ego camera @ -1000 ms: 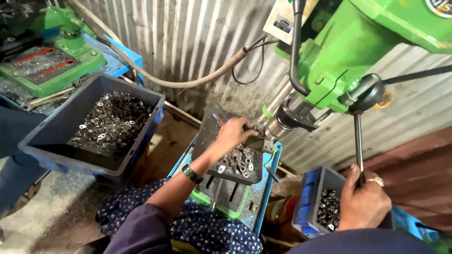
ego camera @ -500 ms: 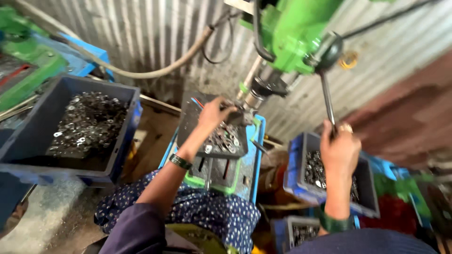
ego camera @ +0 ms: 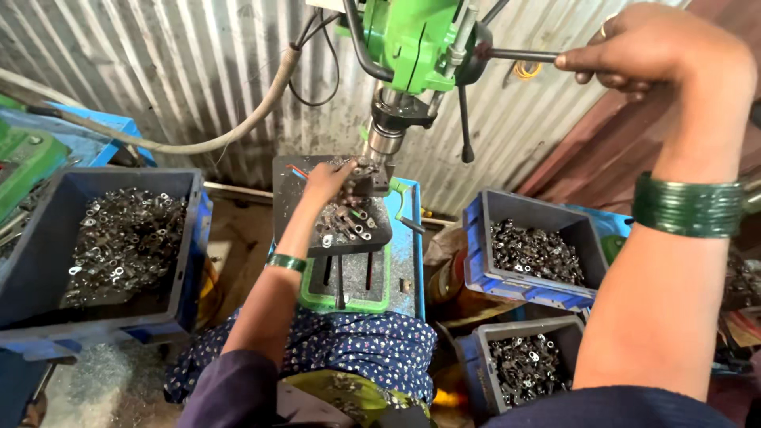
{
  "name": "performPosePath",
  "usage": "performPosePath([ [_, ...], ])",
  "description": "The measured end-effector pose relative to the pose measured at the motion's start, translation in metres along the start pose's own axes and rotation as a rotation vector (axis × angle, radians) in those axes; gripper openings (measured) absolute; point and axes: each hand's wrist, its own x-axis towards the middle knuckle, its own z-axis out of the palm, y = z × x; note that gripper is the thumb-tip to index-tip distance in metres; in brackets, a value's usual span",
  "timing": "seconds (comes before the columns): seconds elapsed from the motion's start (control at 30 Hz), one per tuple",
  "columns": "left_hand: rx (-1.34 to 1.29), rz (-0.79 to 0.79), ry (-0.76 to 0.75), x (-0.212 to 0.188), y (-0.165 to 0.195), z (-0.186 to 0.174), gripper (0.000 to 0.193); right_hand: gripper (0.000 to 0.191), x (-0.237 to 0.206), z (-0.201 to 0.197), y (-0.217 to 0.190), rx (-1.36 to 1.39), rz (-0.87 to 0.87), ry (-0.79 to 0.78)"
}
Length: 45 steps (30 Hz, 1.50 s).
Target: The person sits at a bench drill press and repeatedly places small metal fittings from a bin onto the drill table, pulls the feed lever to drill each part, and moves finished parts into an output bin. A coworker nearby handles parts in a bin.
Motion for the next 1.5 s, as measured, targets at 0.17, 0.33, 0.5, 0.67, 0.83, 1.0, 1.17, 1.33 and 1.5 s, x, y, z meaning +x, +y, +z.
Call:
performPosePath([
  [0.17,-0.306,-0.025,0.062,-0.015,-0.023,-0.016,0.036,0.053,-0.028,-0.001,-0.031,-0.064,0.033,0.053],
  [0.33,-0.373,0.235,0.175,-0.019,-0.033,-0.004,0.019,0.054,-0.040,0.001,-0.047,-0.095,0.037,0.103],
  [0.5,-0.354,0.345,0.347,-0.023,-0.029,0.017,0.016,0.053,-0.042,0.006,-0.043,-0.149,0.056,0.093],
  [0.67,-0.188,0.338,0.334,-0.024,-0.019,0.022,0.017,0.054,-0.040,0.009,-0.039,-0.155,0.028,0.108],
  [0.83,0.079,0.556,0.531,-0.030,-0.014,0.025,0.023,0.058,-0.040,0.020,-0.032,-0.101,-0.010,0.135],
  [1.0,0.040,0.560,0.559,-0.033,-0.015,0.030,0.023,0.060,-0.043,0.025,-0.031,-0.109,0.024,0.167],
  [1.17,-0.047,0.418,0.407,-0.022,-0.021,0.028,0.024,0.060,-0.042,0.036,-0.024,-0.103,0.005,0.186],
  [1.33,-0.174,0.306,0.273,-0.002,-0.027,0.035,0.020,0.062,-0.053,0.073,-0.005,-0.249,-0.087,0.418],
  [1.5,-0.025,0.434,0.249,0.013,-0.033,0.027,0.020,0.059,-0.082,0.159,-0.013,-0.243,-0.024,0.685],
])
